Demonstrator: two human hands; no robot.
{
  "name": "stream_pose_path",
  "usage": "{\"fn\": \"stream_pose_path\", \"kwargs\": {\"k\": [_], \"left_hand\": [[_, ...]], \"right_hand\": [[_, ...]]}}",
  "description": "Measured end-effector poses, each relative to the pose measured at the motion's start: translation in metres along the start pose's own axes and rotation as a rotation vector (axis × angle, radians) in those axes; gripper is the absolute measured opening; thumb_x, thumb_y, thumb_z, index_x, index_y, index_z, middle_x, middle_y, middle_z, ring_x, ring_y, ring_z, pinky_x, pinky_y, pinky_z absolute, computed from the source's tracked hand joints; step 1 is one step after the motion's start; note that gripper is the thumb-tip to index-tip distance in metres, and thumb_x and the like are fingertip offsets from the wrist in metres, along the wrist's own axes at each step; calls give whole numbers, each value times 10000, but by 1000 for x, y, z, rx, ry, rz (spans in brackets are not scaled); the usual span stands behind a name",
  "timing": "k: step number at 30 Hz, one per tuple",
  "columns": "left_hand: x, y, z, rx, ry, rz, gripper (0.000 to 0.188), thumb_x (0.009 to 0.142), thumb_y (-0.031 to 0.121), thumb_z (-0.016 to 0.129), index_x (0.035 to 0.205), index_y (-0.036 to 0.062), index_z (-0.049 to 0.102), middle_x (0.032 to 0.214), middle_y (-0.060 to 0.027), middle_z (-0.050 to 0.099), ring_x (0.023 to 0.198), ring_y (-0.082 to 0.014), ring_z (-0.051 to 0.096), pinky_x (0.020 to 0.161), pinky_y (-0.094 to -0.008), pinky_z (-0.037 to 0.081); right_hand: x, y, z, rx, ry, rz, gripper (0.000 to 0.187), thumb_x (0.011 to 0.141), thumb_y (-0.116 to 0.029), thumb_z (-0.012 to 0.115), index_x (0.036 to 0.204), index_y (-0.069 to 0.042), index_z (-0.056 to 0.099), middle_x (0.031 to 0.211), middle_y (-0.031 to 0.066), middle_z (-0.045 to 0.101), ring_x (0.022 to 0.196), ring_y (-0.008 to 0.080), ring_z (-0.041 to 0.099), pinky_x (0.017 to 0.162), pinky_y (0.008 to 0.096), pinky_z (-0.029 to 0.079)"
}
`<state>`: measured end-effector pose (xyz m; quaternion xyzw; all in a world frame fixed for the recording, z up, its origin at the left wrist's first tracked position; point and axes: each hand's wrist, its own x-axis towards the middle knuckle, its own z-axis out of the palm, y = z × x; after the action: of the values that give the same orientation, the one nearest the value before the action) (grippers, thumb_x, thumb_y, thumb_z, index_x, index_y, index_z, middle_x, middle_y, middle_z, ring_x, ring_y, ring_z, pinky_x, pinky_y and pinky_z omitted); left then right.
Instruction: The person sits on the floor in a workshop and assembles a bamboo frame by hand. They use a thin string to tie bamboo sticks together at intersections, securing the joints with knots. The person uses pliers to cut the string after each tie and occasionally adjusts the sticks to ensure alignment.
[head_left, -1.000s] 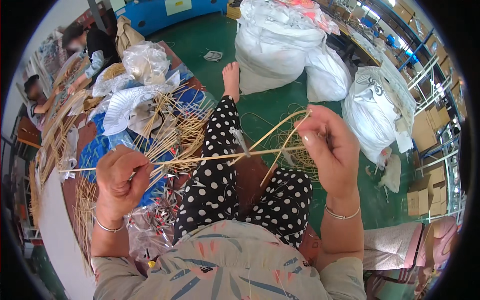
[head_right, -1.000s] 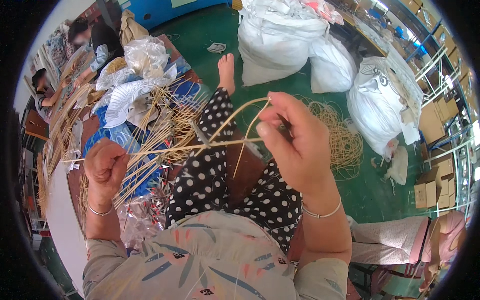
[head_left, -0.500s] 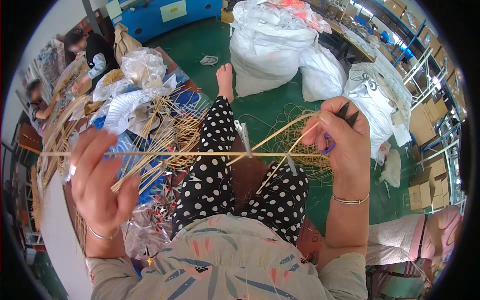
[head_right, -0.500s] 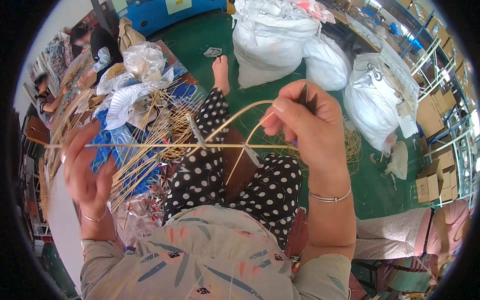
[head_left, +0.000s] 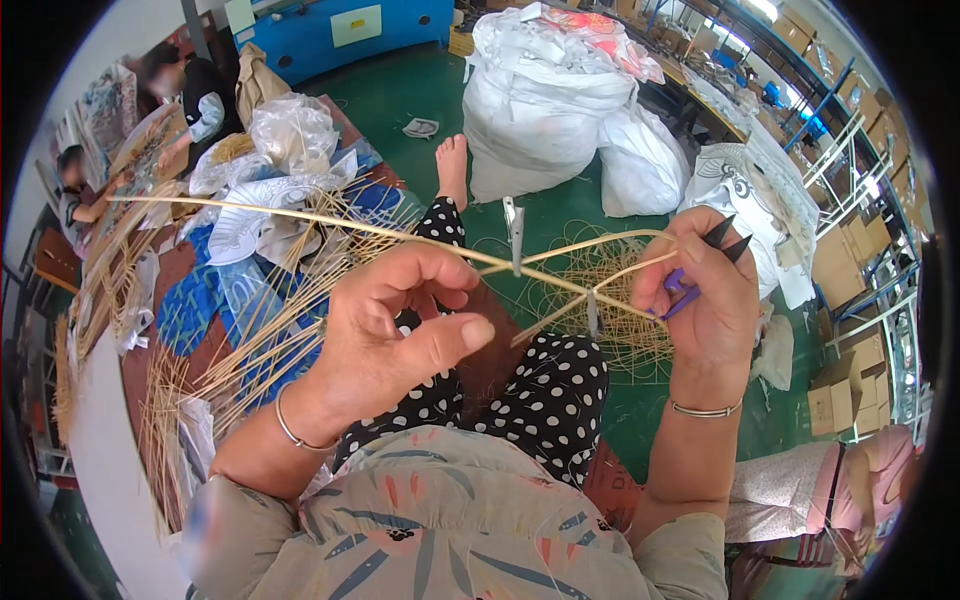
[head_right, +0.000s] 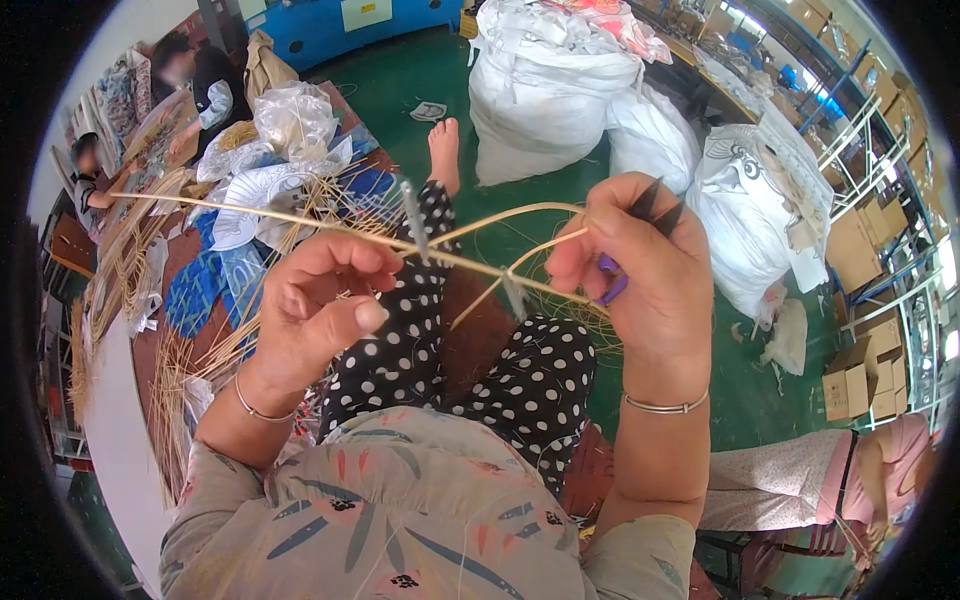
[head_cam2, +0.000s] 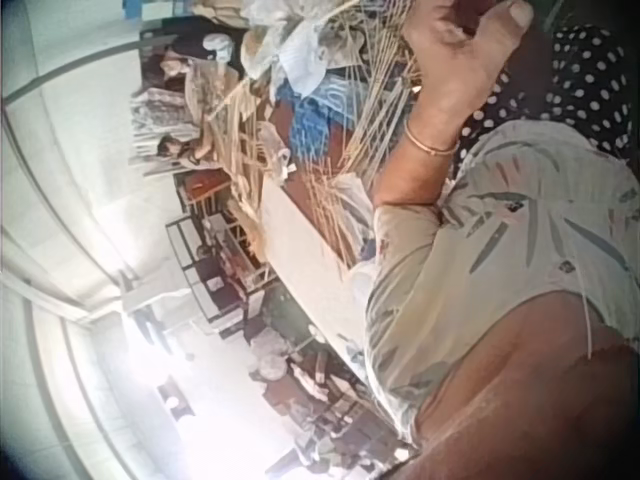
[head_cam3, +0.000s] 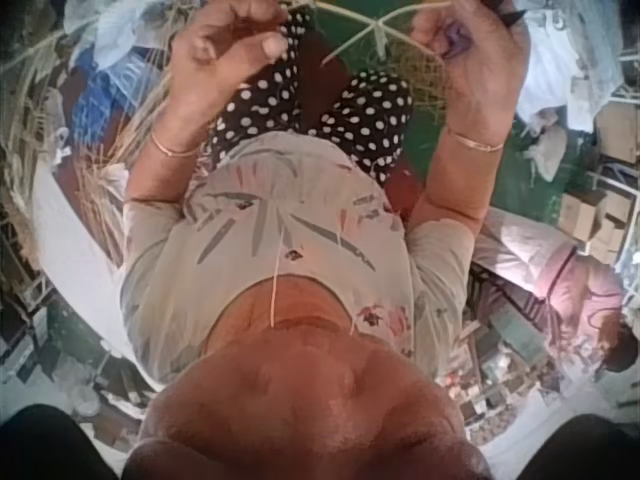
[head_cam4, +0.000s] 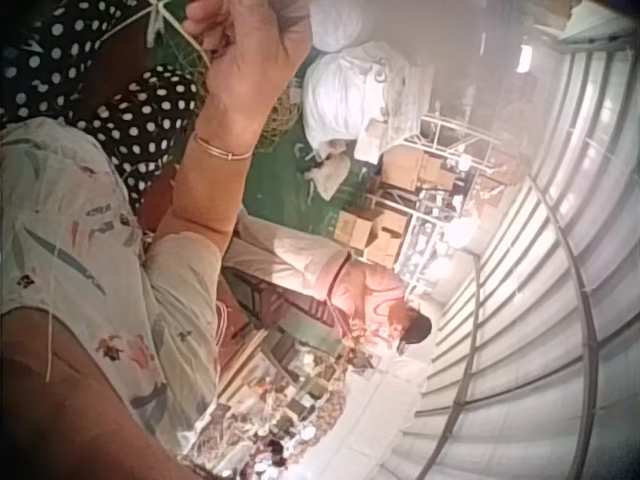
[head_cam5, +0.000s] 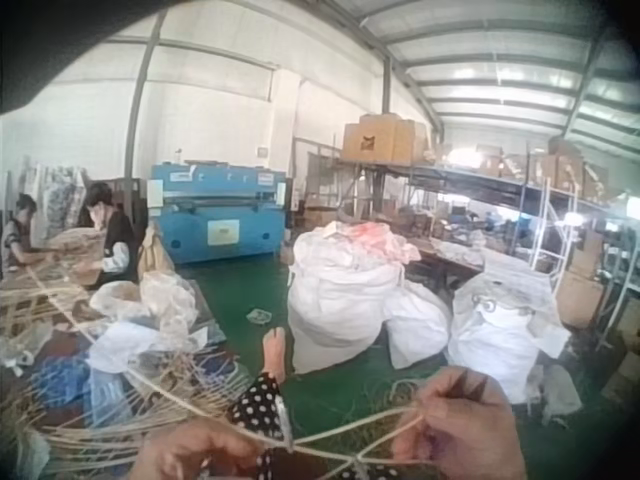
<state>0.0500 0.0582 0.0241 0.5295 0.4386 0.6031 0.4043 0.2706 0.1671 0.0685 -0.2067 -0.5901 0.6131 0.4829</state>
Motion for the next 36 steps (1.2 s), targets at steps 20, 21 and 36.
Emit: {"fn": "stream_pose_path", "kwargs": {"k": [20, 21, 36], "left_hand": [[-9, 11, 11, -11, -93, 29, 39, 770, 9, 607, 784, -16, 582, 698, 8, 569, 594, -25, 466, 510, -165, 378], [-9, 12, 12, 8, -76, 28, 40, 769, 12, 608, 781, -16, 581, 692, 6, 567, 591, -28, 467, 506, -169, 380], [6, 11, 1, 541, -498, 326, 69, 728, 63, 628, 716, 24, 573, 631, -79, 553, 555, -225, 543, 477, -301, 393]], "right_hand": [[-2, 19, -2, 60, -70, 35, 133, 799, -148, 558, 789, -21, 522, 653, 121, 606, 477, 140, 564, 377, 174, 358], [-1, 18, 0, 0, 29, -35, 134, 801, -147, 556, 793, -16, 526, 654, 123, 607, 474, 139, 558, 376, 177, 354], [-15, -5, 32, 98, -908, -247, 60, 759, -36, 555, 798, -12, 593, 721, 73, 590, 587, 179, 542, 526, 286, 424]]}}
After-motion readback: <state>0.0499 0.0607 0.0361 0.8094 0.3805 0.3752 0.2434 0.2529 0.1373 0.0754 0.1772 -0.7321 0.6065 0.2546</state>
